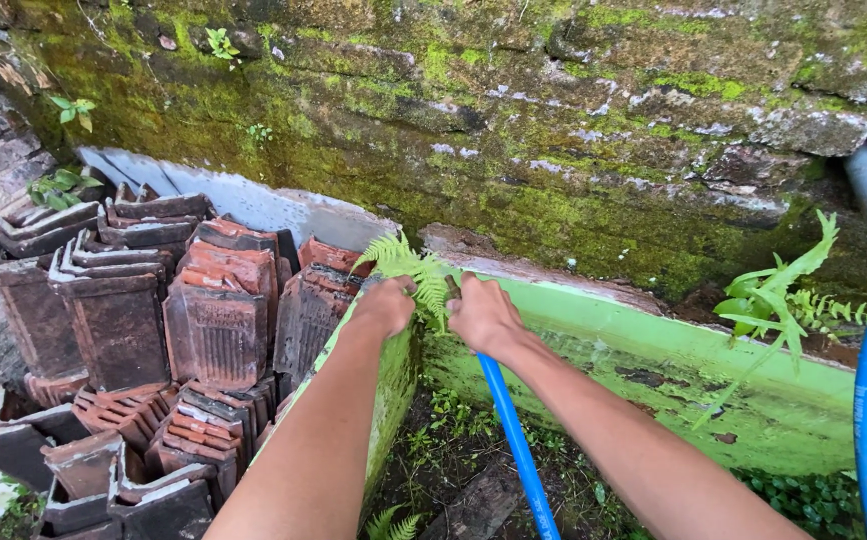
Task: Repair or adjust an outdoor water pipe and hose connection near a brick wall.
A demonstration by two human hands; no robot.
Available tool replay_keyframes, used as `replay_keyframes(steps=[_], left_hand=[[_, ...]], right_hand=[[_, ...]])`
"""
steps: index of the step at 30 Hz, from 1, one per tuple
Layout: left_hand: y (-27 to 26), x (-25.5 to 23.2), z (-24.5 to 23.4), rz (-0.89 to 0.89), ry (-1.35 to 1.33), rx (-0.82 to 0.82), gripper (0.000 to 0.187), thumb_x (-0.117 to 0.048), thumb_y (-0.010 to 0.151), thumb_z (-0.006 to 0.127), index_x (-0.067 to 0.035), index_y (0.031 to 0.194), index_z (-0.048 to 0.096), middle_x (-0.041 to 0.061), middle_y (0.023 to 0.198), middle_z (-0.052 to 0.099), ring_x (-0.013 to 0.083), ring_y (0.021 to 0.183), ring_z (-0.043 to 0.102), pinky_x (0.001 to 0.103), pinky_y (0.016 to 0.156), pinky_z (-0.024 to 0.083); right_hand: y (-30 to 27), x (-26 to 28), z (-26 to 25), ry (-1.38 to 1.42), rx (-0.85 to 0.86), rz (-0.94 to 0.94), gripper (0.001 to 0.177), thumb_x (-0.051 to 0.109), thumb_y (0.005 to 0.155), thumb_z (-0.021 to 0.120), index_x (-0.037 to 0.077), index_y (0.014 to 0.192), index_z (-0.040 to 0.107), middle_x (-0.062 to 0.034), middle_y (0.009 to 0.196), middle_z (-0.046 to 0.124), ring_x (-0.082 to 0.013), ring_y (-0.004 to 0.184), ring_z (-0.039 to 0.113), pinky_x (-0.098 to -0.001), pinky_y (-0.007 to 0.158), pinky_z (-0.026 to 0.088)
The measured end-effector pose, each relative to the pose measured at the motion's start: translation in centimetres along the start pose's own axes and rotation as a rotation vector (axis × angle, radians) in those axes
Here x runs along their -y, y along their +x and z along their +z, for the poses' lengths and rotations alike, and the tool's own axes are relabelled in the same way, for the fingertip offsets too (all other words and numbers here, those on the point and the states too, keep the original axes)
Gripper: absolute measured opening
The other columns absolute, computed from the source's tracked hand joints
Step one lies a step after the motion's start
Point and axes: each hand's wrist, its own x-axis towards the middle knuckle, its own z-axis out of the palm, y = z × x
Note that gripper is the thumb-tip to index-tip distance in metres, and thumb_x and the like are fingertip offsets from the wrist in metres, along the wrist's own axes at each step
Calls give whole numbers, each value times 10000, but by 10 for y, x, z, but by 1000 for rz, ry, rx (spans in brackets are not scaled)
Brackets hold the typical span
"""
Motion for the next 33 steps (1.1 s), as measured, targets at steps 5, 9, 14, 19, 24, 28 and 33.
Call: replay_keyframes(steps=[5, 9, 14, 19, 24, 28, 33], left_hand=[[5, 4, 6, -12, 15, 58, 550, -106, 1019, 458, -236, 1552, 415, 114, 1625, 389, 332, 1489, 392, 480, 1266, 270], [18, 10, 11, -5, 44, 54, 620, -72, 1019, 461, -194, 1605, 299, 142, 1649, 324, 370, 1515, 321, 500, 1267, 226], [13, 0, 4, 6, 57, 42, 623, -135, 1024, 487, -236, 1606, 287, 160, 1616, 378, 360, 1493, 376, 494, 1260, 265], [13, -9, 6, 70, 66, -16, 677, -186, 974, 577, -254, 1583, 290, 188, 1544, 423, 373, 1420, 432, 495, 1201, 322], [35, -13, 23, 191, 79, -94, 604, -185, 858, 676, -180, 1442, 520, 188, 1378, 624, 352, 1299, 584, 449, 1106, 454], [39, -31, 32, 237, 74, -66, 513, -184, 836, 696, -174, 1342, 610, 145, 1283, 703, 313, 1232, 646, 421, 1073, 491], [36, -53, 43, 250, 90, -46, 355, -179, 858, 700, -203, 1212, 706, 87, 1214, 734, 282, 1171, 675, 417, 1043, 503]], right_hand=[[2, -9, -7, 20, 4, 43, 260, 8, 958, 589, -86, 1197, 549, -183, 783, 655, -218, 477, 601, -356, 416, 526], [1, -11, -11, 68, 23, 23, 254, 22, 962, 591, -82, 1185, 528, -183, 792, 657, -223, 472, 611, -352, 411, 547], [-8, -4, -21, 87, 33, 4, 220, 94, 981, 605, -78, 1102, 541, -177, 761, 664, -230, 488, 638, -361, 427, 550], [-6, -19, -21, 77, 8, -34, 223, 125, 980, 615, -89, 1028, 573, -184, 752, 681, -242, 513, 666, -395, 459, 561], [10, -48, -23, -131, -105, -99, 318, 231, 972, 652, -68, 1074, 621, -273, 796, 717, -320, 646, 686, -474, 640, 560], [-8, -47, -48, -145, -106, -58, 346, 263, 955, 667, -66, 1058, 643, -263, 801, 726, -323, 660, 701, -463, 651, 566], [-22, -57, -74, -113, 37, 100, 351, 231, 948, 628, -114, 992, 674, -216, 828, 758, -271, 611, 747, -404, 595, 601]])
